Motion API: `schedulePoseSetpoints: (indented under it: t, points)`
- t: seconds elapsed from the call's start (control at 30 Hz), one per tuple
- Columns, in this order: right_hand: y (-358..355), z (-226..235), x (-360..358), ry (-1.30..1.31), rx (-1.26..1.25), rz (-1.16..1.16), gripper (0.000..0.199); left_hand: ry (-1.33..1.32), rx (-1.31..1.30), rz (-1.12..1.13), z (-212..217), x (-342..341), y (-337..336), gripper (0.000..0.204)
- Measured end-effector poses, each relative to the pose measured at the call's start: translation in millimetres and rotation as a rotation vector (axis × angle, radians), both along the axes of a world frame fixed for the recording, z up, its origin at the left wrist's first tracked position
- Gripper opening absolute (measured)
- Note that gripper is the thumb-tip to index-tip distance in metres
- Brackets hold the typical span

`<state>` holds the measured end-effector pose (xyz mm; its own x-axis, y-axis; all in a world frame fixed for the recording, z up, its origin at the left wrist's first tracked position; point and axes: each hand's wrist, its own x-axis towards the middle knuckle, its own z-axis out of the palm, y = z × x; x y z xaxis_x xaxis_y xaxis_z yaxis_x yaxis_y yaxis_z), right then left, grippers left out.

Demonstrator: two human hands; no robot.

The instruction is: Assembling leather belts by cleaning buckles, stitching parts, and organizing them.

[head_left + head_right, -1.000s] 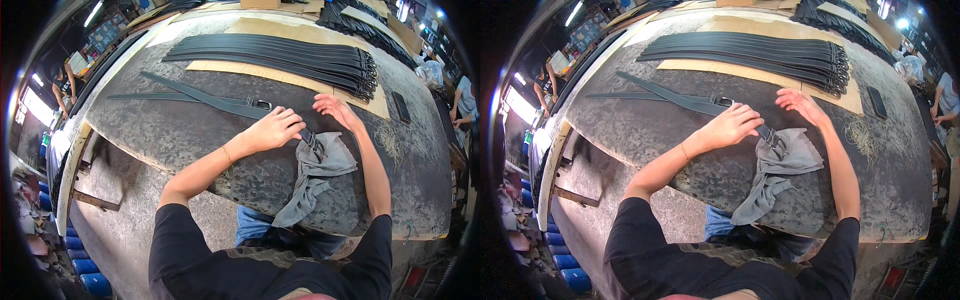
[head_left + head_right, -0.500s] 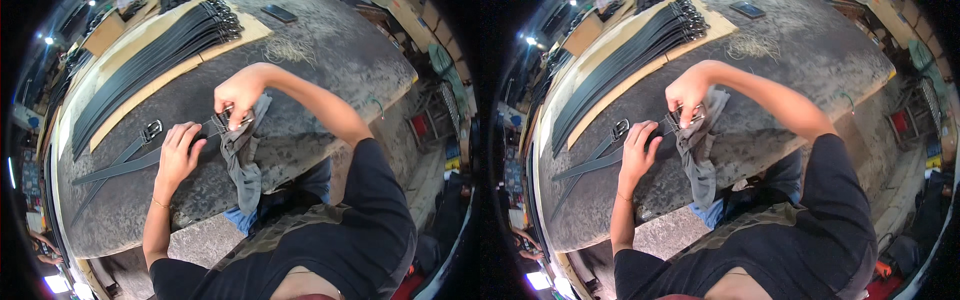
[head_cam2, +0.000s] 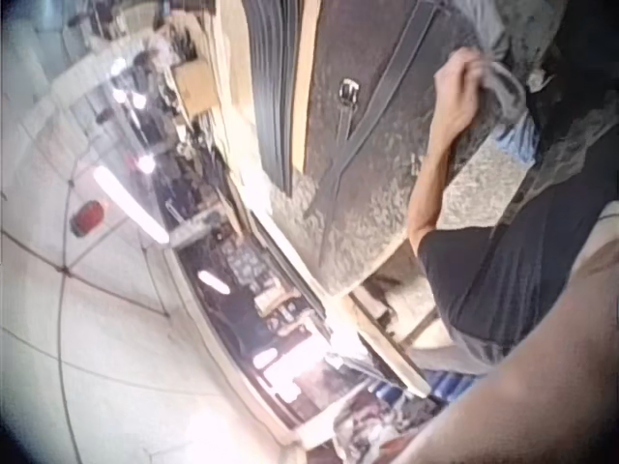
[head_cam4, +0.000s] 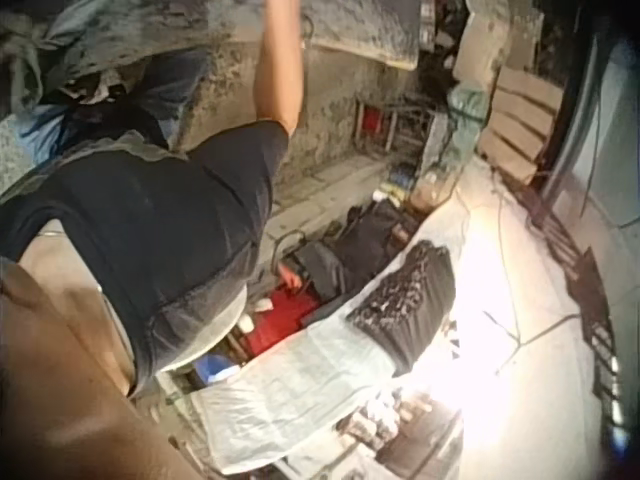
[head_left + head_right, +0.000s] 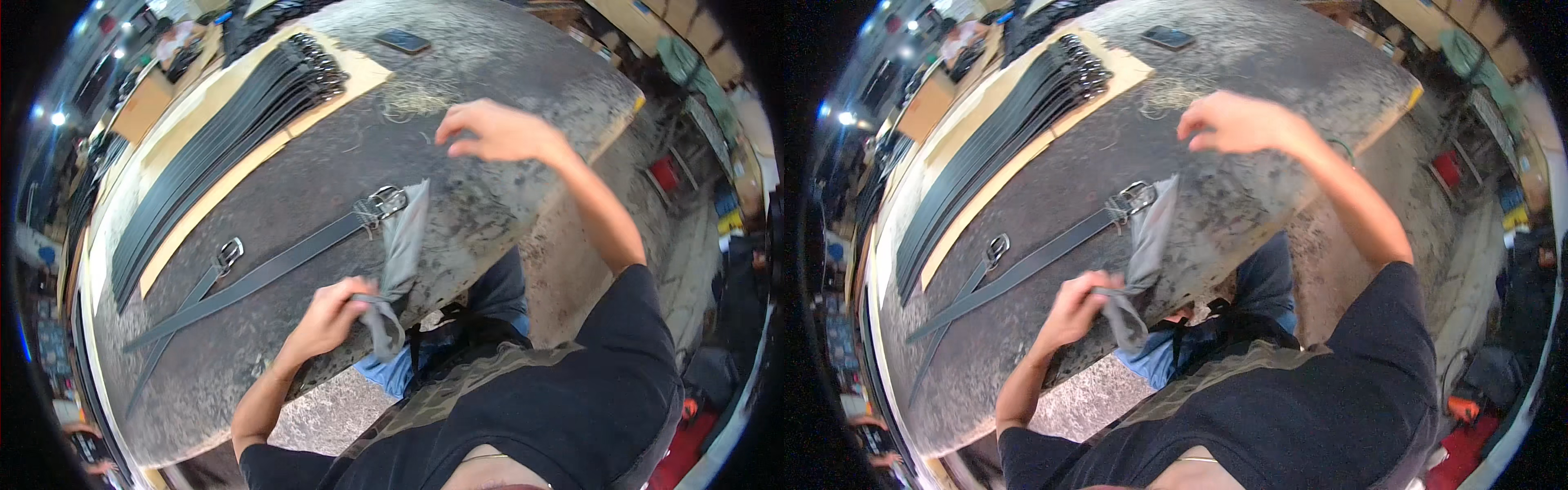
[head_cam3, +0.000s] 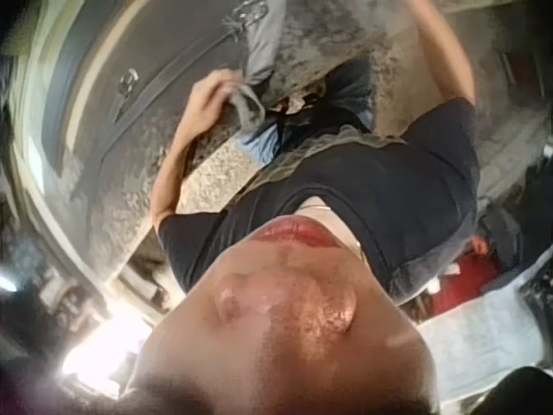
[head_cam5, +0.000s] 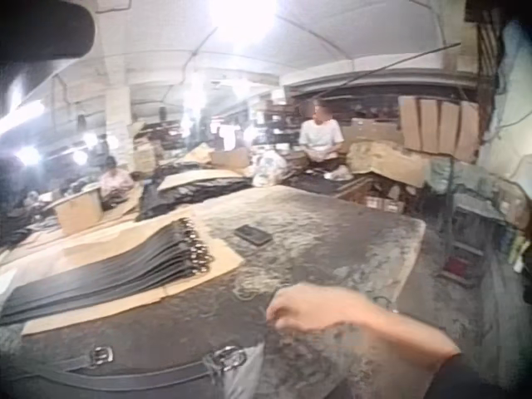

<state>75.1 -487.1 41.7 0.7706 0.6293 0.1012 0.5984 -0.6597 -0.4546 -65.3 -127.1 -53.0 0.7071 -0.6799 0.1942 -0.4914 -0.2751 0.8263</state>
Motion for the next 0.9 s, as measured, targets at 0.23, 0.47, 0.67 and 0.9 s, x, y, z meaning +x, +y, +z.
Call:
schedulePoseSetpoints:
  t: [0.23, 0.47, 0.67, 0.9]
  points:
    - [-175, -7, -21, 0.023, -0.213, -0.448, 0.026, 0.450, -0.794, 0.986, 52, 11, 3, 0.039]
    - [-204, -53, -13, 0.047, -0.251, -0.484, 0.028, 0.078, -1.189, 0.457, 81, 21, 177, 0.053]
    - [-208, -39, -21, 0.024, -0.233, -0.431, 0.017, -0.234, -0.177, 0.856, 40, 54, 173, 0.025]
    - [-257, -19, -80, 0.152, 0.356, -0.724, 0.015, -0.217, 0.380, 0.196, 29, 33, -1, 0.024]
